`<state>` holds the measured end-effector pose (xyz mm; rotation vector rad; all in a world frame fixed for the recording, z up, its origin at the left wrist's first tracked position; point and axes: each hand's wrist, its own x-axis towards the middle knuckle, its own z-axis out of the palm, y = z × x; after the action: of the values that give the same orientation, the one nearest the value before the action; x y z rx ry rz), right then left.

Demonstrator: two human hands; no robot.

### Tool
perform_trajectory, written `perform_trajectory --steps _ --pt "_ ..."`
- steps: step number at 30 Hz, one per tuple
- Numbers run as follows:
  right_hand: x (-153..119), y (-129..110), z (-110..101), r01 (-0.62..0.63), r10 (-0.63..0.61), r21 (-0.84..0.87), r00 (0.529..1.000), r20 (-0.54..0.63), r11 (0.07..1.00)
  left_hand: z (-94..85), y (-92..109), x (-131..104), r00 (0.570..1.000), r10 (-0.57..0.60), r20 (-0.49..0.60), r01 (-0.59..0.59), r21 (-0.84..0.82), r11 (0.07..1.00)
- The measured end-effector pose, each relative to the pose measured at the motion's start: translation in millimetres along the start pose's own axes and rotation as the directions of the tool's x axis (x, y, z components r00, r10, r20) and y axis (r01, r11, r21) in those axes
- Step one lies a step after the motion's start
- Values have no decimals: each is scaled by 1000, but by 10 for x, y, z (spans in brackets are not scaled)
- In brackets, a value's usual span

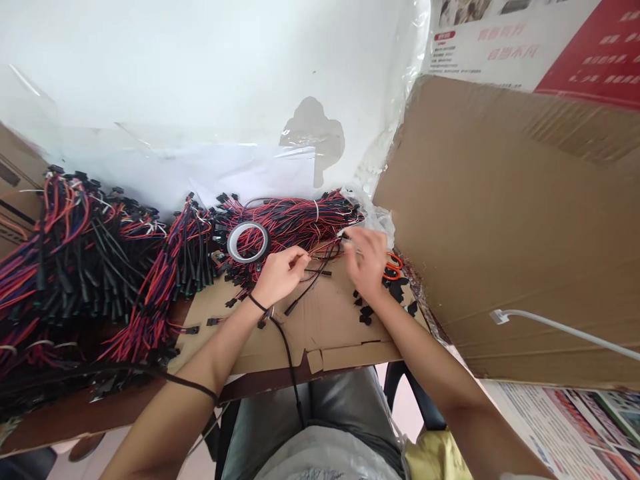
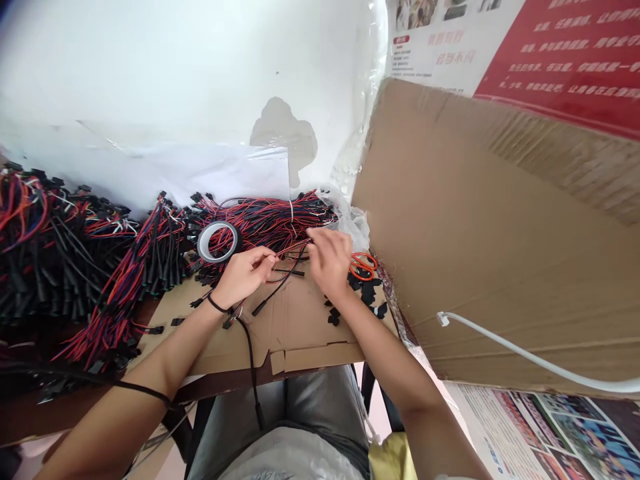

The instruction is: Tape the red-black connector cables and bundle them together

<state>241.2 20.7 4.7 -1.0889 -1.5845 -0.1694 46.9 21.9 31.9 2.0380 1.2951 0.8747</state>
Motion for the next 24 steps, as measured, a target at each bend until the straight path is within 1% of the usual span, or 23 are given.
perform_trajectory --steps 1,2,3,4,5,6,7,9,10,11,12,13,14,16,18,19,21,22,24 --pt "12 2 9 -147 152 81 986 -68 986 -21 2 2 1000 -11 -6 11 -55 998" --pt "19 6 30 -282 300 185 951 -78 941 -40 7 2 1000 -14 -6 13 -100 995" --pt "24 11 60 -404 430 298 903 -23 865 -56 14 -1 1000 -9 -2 9 -128 992" --pt "29 14 95 -512 529 403 845 77 759 -68 22 -6 1000 2 -1 -2 -138 990" --pt "34 14 130 -602 596 492 780 193 629 -78 31 -12 1000 17 -3 -17 -135 991" --pt "42 7 162 -671 636 561 711 301 485 -86 39 -20 999 35 -2 -35 -125 992" --pt "53 -6 185 -715 659 612 645 388 339 -93 46 -28 998 55 2 -54 -116 992" --pt "81 -49 202 -748 676 659 528 514 83 -106 56 -43 996 91 19 -89 -113 990" --pt "95 -76 197 -755 669 656 481 566 -12 -115 61 -50 994 105 25 -101 -117 988" --pt "109 -104 187 -764 648 640 447 617 -82 -126 65 -57 993 112 26 -109 -120 987" --pt "124 -132 172 -774 619 621 428 658 -125 -141 71 -64 993 113 23 -109 -121 987" --pt "143 -156 155 -781 592 608 425 685 -143 -159 79 -72 994 109 20 -105 -122 987" --pt "169 -177 139 -782 573 608 438 693 -138 -184 89 -81 994 103 21 -99 -122 988" --pt "263 -207 113 -756 570 650 498 653 -84 -256 115 -107 996 83 33 -78 -127 989" --pt "429 -239 111 -709 594 705 560 578 -16 -370 145 -149 997 46 62 -36 -146 989" --pt "537 -264 125 -686 598 727 588 545 12 -445 160 -179 997 21 81 -7 -167 986" --pt "782 -351 200 -679 581 731 619 528 60 -635 182 -263 993 -33 111 57 -221 974" --pt "907 -417 267 -687 572 722 626 530 81 -748 186 -320 990 -56 126 86 -251 964" --pt "1132 -590 464 -708 562 699 621 547 101 -997 166 -465 985 -91 147 130 -287 949"
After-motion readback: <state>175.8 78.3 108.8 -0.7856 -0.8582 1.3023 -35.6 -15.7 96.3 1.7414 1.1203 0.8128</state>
